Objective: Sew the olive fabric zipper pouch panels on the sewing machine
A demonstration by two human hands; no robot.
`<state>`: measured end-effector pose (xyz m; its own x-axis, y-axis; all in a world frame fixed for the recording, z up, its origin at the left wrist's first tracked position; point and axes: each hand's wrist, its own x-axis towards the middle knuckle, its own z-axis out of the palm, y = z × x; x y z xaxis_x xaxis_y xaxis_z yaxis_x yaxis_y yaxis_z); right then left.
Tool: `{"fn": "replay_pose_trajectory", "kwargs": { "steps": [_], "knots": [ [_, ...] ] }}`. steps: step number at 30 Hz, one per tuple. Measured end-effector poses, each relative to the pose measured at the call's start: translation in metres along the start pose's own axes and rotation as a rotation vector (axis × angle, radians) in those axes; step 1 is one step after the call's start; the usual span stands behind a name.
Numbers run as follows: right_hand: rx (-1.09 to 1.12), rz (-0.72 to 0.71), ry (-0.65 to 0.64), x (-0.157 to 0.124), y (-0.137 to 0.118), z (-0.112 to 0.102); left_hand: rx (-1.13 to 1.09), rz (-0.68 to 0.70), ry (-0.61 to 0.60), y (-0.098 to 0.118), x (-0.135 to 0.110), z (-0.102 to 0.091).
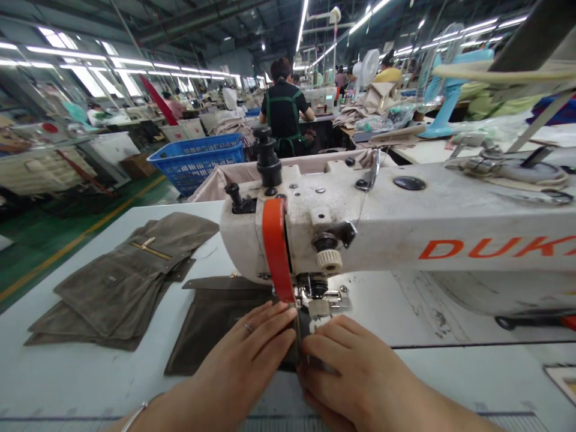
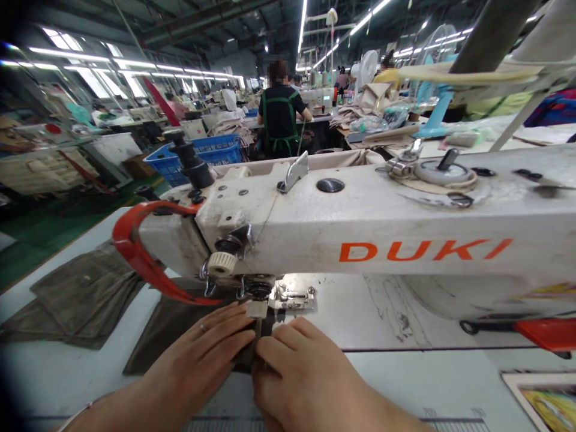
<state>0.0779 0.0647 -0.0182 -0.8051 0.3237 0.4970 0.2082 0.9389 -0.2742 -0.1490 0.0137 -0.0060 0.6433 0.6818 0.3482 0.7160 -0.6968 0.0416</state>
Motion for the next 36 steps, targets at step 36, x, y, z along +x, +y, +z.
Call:
{"fn": "replay_pose_trajectory", "kwargs": {
  "steps": [36],
  "knots": [
    [0.086,0.106,-0.058,0.005,0.003,-0.009,-0.127,0.045,-0.025,-0.011,0.016,-0.004]
  ]
}}
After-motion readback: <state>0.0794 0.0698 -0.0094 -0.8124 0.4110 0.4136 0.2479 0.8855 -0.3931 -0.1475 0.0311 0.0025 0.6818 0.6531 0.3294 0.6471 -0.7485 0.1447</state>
